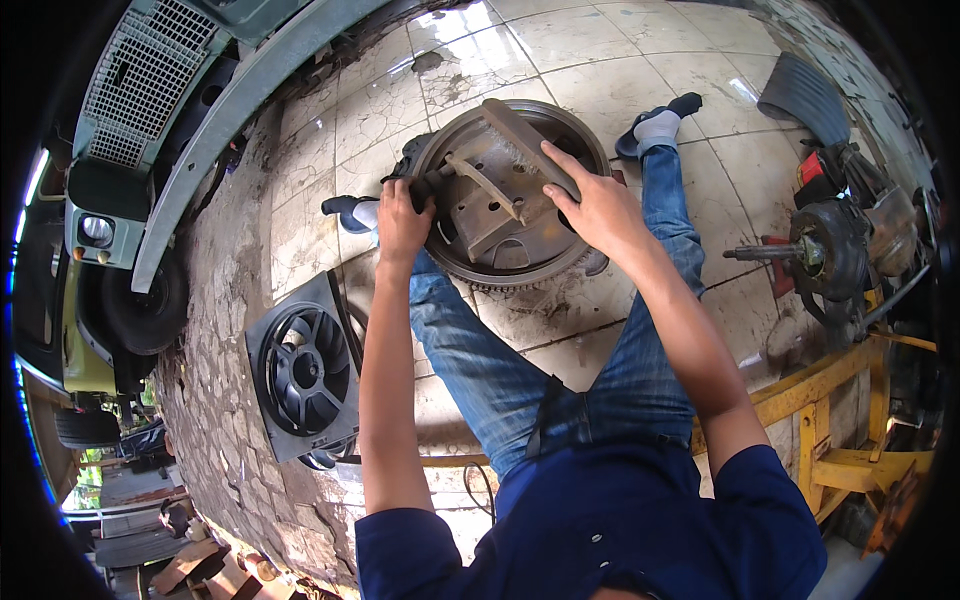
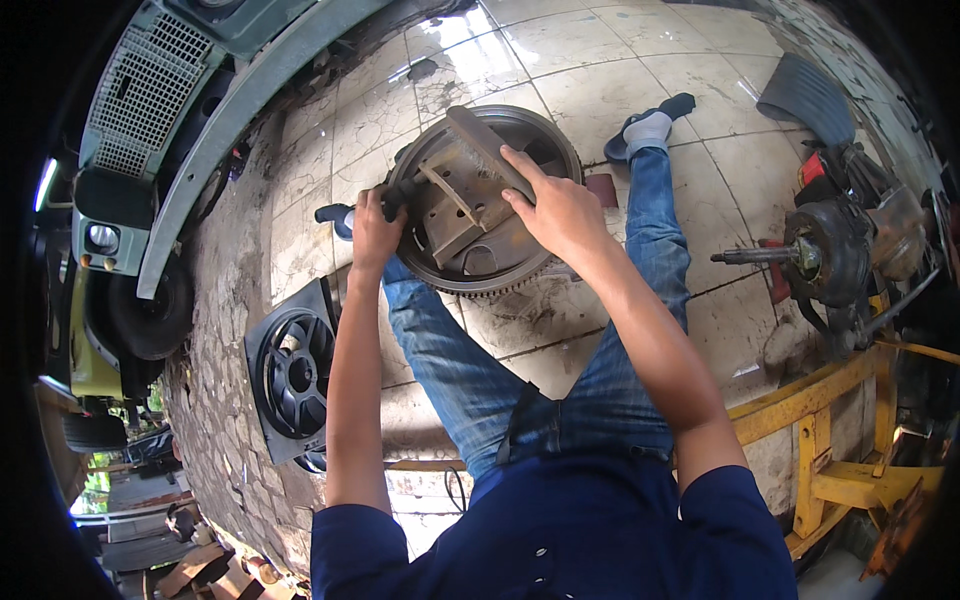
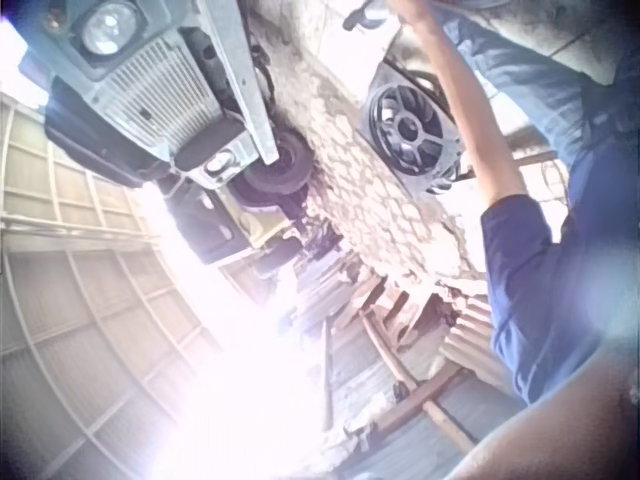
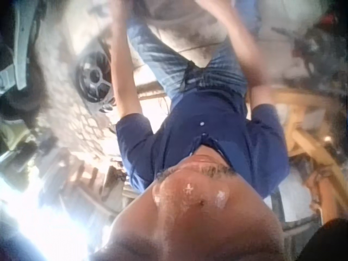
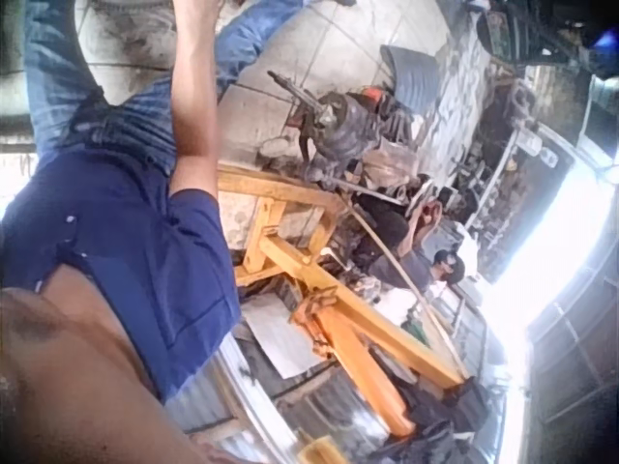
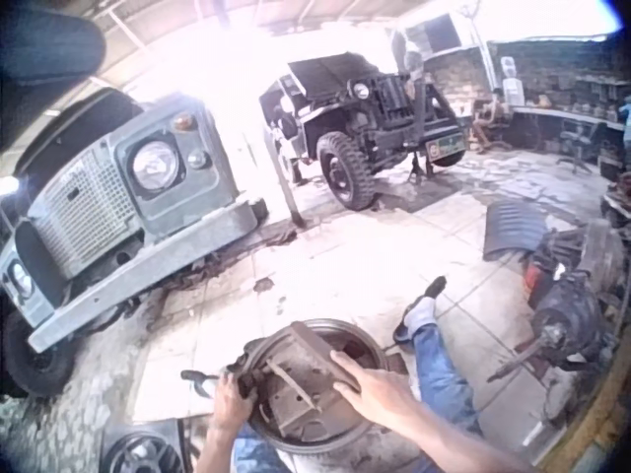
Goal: The person sits on the floor and uses a sandpaper to smooth the surface of brake shoes inside a brake drum. The person repeatedly sands, inspects, and repositions the brake shoes and drum components.
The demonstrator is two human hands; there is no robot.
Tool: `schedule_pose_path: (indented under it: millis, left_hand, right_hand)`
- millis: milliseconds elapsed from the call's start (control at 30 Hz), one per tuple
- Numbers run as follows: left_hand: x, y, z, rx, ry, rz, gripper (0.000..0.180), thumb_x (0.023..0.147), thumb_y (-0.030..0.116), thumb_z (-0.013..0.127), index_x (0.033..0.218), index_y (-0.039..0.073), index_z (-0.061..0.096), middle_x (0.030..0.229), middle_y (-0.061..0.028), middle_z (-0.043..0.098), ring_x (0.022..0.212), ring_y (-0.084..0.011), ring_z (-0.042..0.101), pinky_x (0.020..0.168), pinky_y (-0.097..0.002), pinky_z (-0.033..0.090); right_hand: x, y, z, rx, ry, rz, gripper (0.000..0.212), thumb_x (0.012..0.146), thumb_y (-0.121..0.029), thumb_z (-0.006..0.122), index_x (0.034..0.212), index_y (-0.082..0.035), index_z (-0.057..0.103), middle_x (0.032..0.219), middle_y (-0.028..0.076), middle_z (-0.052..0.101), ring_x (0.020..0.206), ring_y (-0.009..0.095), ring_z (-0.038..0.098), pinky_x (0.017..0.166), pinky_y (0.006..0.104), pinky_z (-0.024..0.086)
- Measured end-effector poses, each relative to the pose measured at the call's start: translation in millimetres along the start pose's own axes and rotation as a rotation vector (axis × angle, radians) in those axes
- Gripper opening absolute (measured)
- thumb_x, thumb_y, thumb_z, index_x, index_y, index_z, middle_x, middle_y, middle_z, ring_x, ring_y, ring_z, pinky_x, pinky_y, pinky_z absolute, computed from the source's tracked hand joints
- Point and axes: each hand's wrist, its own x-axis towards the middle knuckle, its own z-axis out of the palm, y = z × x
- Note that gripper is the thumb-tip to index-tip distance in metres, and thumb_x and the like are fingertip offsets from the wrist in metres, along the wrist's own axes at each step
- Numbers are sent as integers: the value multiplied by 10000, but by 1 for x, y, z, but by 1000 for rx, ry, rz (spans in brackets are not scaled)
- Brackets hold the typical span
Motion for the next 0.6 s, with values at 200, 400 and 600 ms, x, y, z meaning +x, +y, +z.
schedule_pose_path:
  millis: [200,400,600]
  left_hand:
    - [-5,-20,-52,-123,-99,-82,262,776,105,729,975,-24,616,920,-181,664,817,-340,658,740,-412,540]
    - [-54,-25,-107,-351,-55,-415,416,873,82,677,1258,-4,547,1133,-159,651,956,-223,670,833,-322,527]
    - [-92,-20,-148,-551,11,-526,464,915,98,659,1319,-64,497,1190,-134,618,1039,-176,617,901,-282,483]
  right_hand:
    - [-2,4,8,-7,34,-24,576,967,-396,556,1492,-334,328,795,186,689,740,390,681,659,490,547]
    - [-10,4,13,-78,108,-70,608,967,-389,558,1509,-371,284,857,186,691,751,386,679,662,476,547]
    - [-8,1,18,-123,113,-84,660,972,-411,540,1539,-269,234,868,192,688,743,382,678,660,476,551]
